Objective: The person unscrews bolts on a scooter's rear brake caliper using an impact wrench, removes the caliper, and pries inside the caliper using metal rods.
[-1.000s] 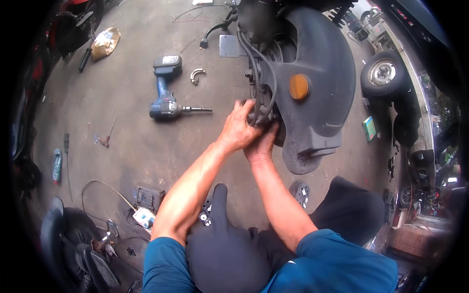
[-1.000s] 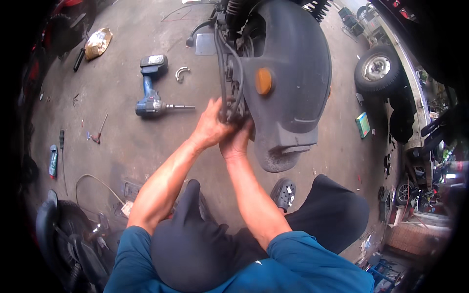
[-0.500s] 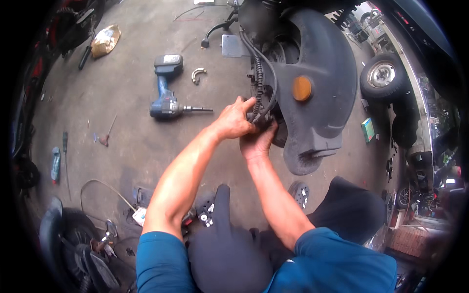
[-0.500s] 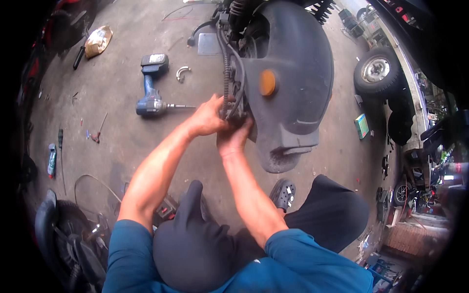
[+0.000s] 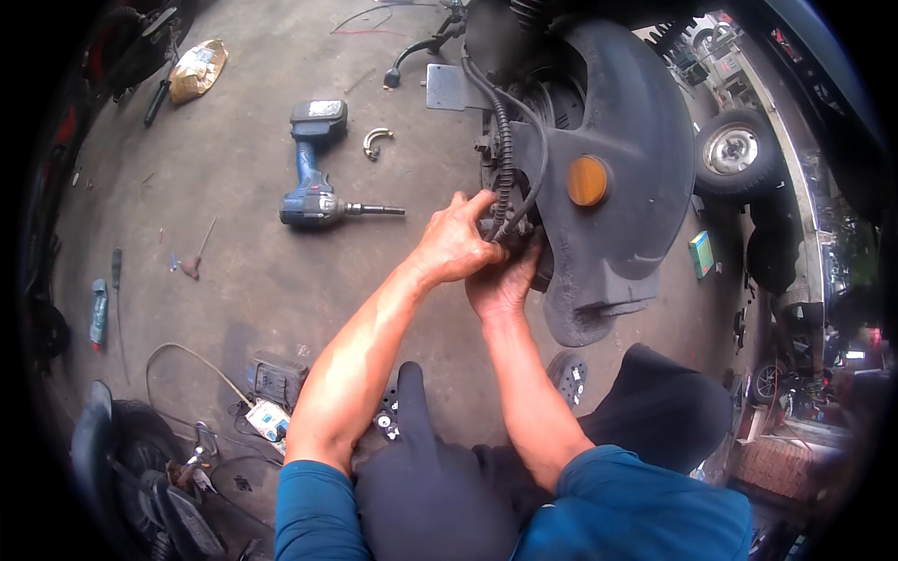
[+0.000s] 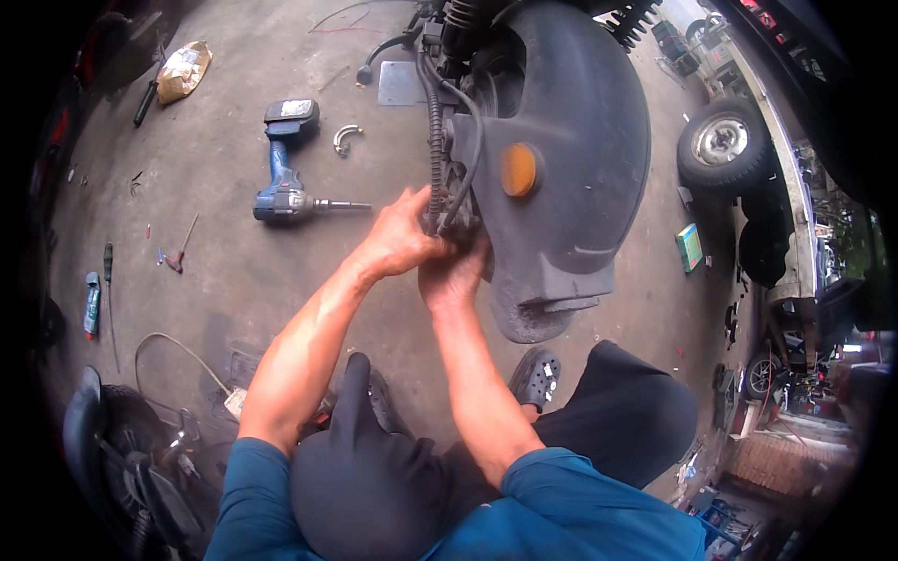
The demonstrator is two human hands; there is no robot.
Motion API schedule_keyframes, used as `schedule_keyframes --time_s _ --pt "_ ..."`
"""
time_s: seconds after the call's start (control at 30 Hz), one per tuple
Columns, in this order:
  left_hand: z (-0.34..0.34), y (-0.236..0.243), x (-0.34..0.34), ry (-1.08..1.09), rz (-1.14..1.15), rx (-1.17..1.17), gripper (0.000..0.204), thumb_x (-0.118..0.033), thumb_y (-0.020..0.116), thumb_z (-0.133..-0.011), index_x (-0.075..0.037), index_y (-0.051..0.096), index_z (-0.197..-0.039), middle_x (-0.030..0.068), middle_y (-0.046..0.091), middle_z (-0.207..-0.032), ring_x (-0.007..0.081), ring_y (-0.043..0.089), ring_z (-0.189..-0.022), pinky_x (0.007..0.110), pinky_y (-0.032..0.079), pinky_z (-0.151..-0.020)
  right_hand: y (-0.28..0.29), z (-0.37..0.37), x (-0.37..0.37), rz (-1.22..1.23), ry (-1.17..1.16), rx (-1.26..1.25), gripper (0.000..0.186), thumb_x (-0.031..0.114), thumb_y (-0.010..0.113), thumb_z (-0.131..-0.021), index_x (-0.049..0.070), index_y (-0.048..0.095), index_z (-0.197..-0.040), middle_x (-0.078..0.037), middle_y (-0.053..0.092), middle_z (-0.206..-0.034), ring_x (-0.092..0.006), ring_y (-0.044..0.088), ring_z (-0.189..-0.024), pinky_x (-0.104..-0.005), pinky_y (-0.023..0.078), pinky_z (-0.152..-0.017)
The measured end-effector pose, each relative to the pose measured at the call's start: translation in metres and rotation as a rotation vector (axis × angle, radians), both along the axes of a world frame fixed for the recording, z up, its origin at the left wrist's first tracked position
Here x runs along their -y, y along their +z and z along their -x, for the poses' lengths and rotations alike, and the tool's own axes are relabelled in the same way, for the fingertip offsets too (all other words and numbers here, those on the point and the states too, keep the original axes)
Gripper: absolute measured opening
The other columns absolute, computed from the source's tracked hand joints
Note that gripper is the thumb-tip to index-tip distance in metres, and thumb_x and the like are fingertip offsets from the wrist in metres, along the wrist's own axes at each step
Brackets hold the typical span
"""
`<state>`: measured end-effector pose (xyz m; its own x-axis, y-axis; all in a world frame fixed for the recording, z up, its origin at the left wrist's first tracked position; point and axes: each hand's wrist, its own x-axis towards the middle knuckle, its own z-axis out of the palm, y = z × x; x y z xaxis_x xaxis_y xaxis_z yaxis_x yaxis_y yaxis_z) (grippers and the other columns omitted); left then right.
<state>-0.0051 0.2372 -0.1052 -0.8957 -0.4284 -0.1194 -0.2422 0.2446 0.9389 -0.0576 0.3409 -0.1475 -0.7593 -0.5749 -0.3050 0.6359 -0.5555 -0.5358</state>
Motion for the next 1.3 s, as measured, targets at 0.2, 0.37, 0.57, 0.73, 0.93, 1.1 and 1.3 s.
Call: schedule_keyframes --time_s 0.2,0.37,0.57,0.73,0.93,1.1,1.3 --pt "0.01 0.007 0.002 -0.011 0.08 0.077 0.071 -0.027 0.074 -0.057 -0.011 0.052 -0.123 0.0257 0.054 -0.109 0.0434 0.054 -0.103 0.047 0.045 -0.089 0.005 0.004 0.004 0.075 -0.054 0.011 0.053 0.05 0.05 -0.087 0.013 0.05 -0.126 -0.004 0.054 -0.124 -0.0194 0.047 -0.118 -0.0375 0.033 -0.104" --pt "0.018 0.024 0.028 -0.117 -0.159 0.213 0.084 -0.031 0.074 -0.057 0.0 0.048 -0.13 0.0236 0.064 -0.107 0.0328 0.06 -0.104 0.037 0.047 -0.089 0.021 0.002 0.016 0.081 -0.059 0.122 0.047 0.042 0.053 -0.087 0.011 0.051 -0.122 -0.006 0.055 -0.122 -0.0205 0.051 -0.115 -0.0381 0.038 -0.101" --pt "0.015 0.008 0.007 -0.019 -0.101 0.103 0.074 -0.032 0.075 -0.059 -0.003 0.053 -0.124 0.0209 0.064 -0.107 0.0335 0.061 -0.103 0.036 0.047 -0.088 0.012 -0.008 -0.011 0.073 -0.002 0.074 0.051 0.044 0.054 -0.086 0.009 0.05 -0.123 -0.005 0.055 -0.123 -0.0201 0.051 -0.115 -0.0356 0.036 -0.103" --pt "0.012 0.0 -0.002 0.188 -0.147 -0.066 0.067 -0.038 0.079 -0.06 -0.004 0.057 -0.114 0.0183 0.066 -0.102 0.031 0.063 -0.1 0.037 0.048 -0.086 -0.006 0.007 0.005 0.346 0.105 0.04 0.048 0.045 0.058 -0.086 0.008 0.056 -0.116 -0.005 0.057 -0.119 -0.0174 0.053 -0.112 -0.0343 0.038 -0.101" --pt "0.017 -0.011 -0.016 0.323 -0.143 -0.131 0.061 -0.041 0.079 -0.062 -0.004 0.06 -0.107 0.0162 0.068 -0.096 0.0298 0.065 -0.092 0.036 0.049 -0.081 -0.011 0.008 0.004 0.541 0.175 0.079 0.044 0.045 0.059 -0.086 0.009 0.059 -0.112 -0.005 0.06 -0.115 -0.0185 0.054 -0.108 -0.036 0.039 -0.1" --pt "0.019 -0.003 -0.008 0.277 -0.139 -0.138 0.062 -0.043 0.076 -0.064 -0.004 0.06 -0.11 0.0178 0.067 -0.098 0.0299 0.065 -0.094 0.037 0.049 -0.083 -0.002 0.006 0.009 0.527 0.15 0.071 0.041 0.044 0.054 -0.089 0.011 0.058 -0.114 -0.003 0.058 -0.118 -0.0179 0.053 -0.111 -0.035 0.039 -0.1" --pt "0.021 -0.002 0.001 0.187 -0.187 -0.064 0.071 -0.043 0.075 -0.064 -0.003 0.057 -0.119 0.0199 0.066 -0.104 0.0317 0.062 -0.101 0.036 0.047 -0.088 0.012 -0.002 0.009 0.349 0.093 0.04 0.042 0.045 0.047 -0.09 0.013 0.057 -0.116 -0.002 0.057 -0.121 -0.0172 0.051 -0.114 -0.0345 0.038 -0.1"
